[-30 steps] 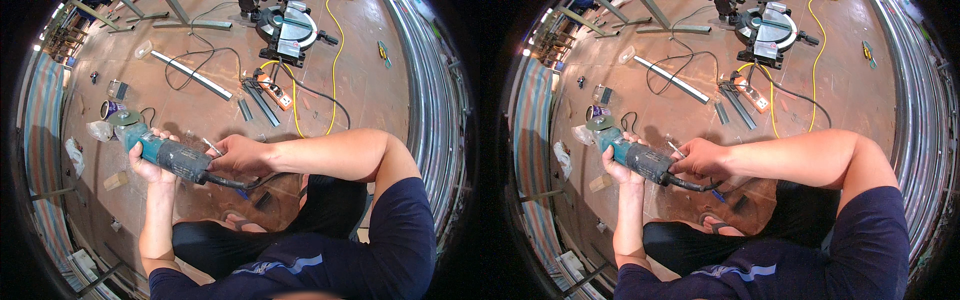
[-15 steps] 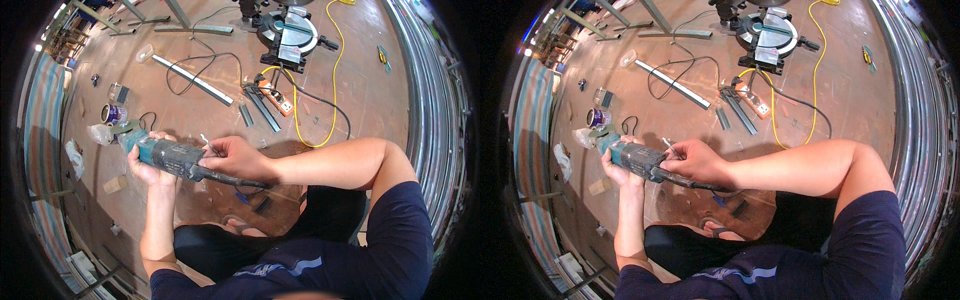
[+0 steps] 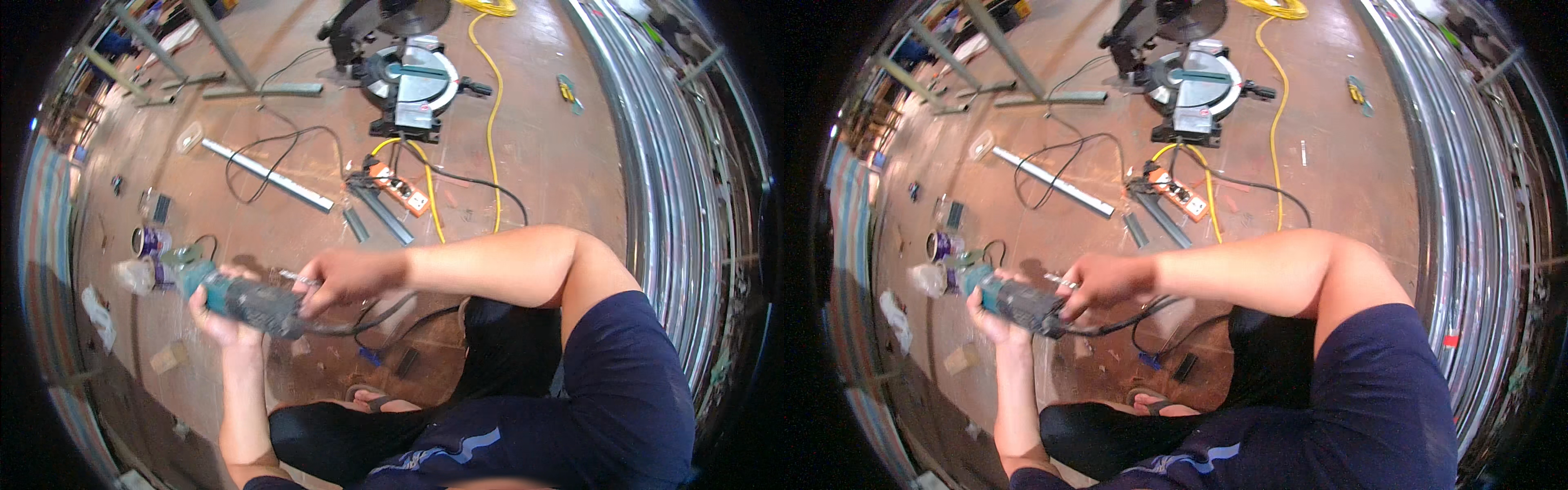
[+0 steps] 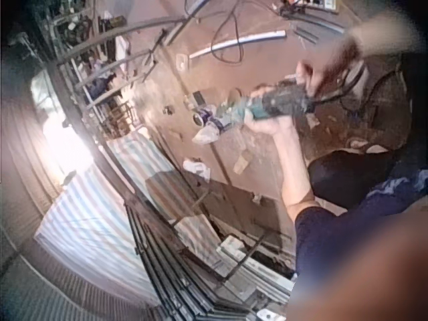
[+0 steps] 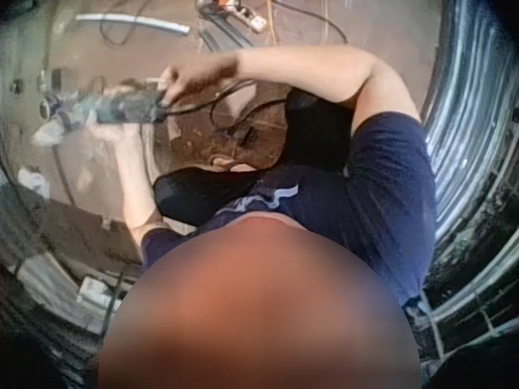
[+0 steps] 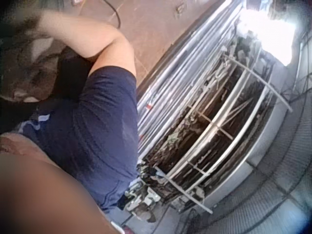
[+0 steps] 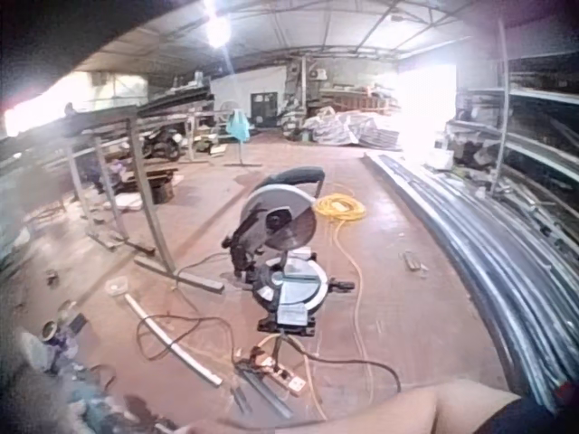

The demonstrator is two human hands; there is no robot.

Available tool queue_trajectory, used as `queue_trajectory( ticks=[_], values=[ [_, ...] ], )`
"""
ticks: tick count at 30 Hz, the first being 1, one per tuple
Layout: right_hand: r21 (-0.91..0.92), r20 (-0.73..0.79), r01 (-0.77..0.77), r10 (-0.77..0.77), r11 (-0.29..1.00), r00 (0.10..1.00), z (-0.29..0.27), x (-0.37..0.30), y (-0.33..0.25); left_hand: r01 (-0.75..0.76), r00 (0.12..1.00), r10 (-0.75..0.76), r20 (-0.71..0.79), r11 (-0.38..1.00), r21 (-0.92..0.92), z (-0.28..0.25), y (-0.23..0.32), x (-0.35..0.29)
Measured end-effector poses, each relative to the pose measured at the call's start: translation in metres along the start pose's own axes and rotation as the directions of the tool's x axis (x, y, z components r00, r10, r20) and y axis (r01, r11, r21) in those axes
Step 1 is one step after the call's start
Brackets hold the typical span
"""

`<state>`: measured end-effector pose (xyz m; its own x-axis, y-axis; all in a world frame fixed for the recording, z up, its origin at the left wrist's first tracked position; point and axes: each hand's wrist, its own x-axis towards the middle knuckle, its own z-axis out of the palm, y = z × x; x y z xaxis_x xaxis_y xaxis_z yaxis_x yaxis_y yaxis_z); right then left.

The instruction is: The person uses an angle grinder to deburr a small metal piece, then switches to a cordless drill to fasten screws into a metal frame. The person sits on the floor throughout the task.

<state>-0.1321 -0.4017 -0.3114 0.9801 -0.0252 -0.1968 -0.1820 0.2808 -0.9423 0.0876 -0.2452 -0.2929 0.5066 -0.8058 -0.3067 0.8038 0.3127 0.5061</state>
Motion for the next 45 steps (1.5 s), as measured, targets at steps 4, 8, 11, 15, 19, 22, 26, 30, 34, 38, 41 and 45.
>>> queue_trajectory(
  ticks=[4,8,11,15,19,22,26,30,34,38,41,45],
  values=[
    [0.567,-0.025,-0.209,0.270,0.797,0.963,-0.016,0.007,0.013,0.085,0.996,-0.085,0.008,0.996,-0.005,-0.005,-0.014,0.004],
    [0.583,0.032,-0.320,0.372,0.747,0.928,0.004,0.008,0.017,0.085,0.995,-0.083,-0.050,0.995,0.043,-0.006,-0.035,0.005],
    [0.469,0.053,-0.364,0.386,0.805,0.921,0.013,0.007,0.016,0.070,0.997,-0.067,-0.038,0.995,0.073,-0.004,-0.045,0.008],
    [0.322,-0.038,-0.426,0.462,0.845,0.886,0.017,0.010,0.015,0.123,0.987,-0.113,-0.115,0.989,0.085,-0.006,-0.045,0.007],
    [0.196,-0.110,-0.311,0.336,0.930,0.935,0.030,0.009,0.002,0.123,0.991,-0.122,0.045,0.992,-0.007,-0.012,-0.040,0.004],
    [0.129,-0.215,-0.249,0.272,0.960,0.938,0.045,0.004,-0.012,0.135,0.982,-0.133,0.136,0.991,-0.006,-0.012,-0.037,-0.004],
    [0.125,-0.255,-0.200,0.227,0.972,0.940,0.049,0.007,-0.014,0.209,0.972,-0.155,-0.177,0.913,0.350,-0.002,-0.026,-0.021],
    [0.107,-0.278,-0.307,0.325,0.946,0.904,0.032,0.015,0.003,0.238,0.961,-0.237,-0.140,0.454,0.859,0.008,-0.005,-0.054],
    [0.158,-0.328,-0.419,0.448,0.894,0.831,0.023,0.021,0.033,-0.166,0.938,-0.337,0.073,-0.253,0.953,0.027,0.002,-0.092],
    [0.061,-0.390,-0.382,0.374,0.922,0.841,0.017,0.037,0.073,-0.490,0.763,-0.605,0.230,-0.307,0.816,0.041,0.008,-0.122],
    [-0.039,-0.486,-0.381,0.315,0.924,0.815,0.013,0.055,0.112,-0.610,0.632,-0.727,0.269,-0.252,0.752,0.054,-0.007,-0.139],
    [-0.092,-0.641,-0.495,0.330,0.864,0.694,0.014,0.094,0.150,-0.688,0.539,-0.801,0.260,-0.241,0.684,0.067,-0.016,-0.149]
  ],
)
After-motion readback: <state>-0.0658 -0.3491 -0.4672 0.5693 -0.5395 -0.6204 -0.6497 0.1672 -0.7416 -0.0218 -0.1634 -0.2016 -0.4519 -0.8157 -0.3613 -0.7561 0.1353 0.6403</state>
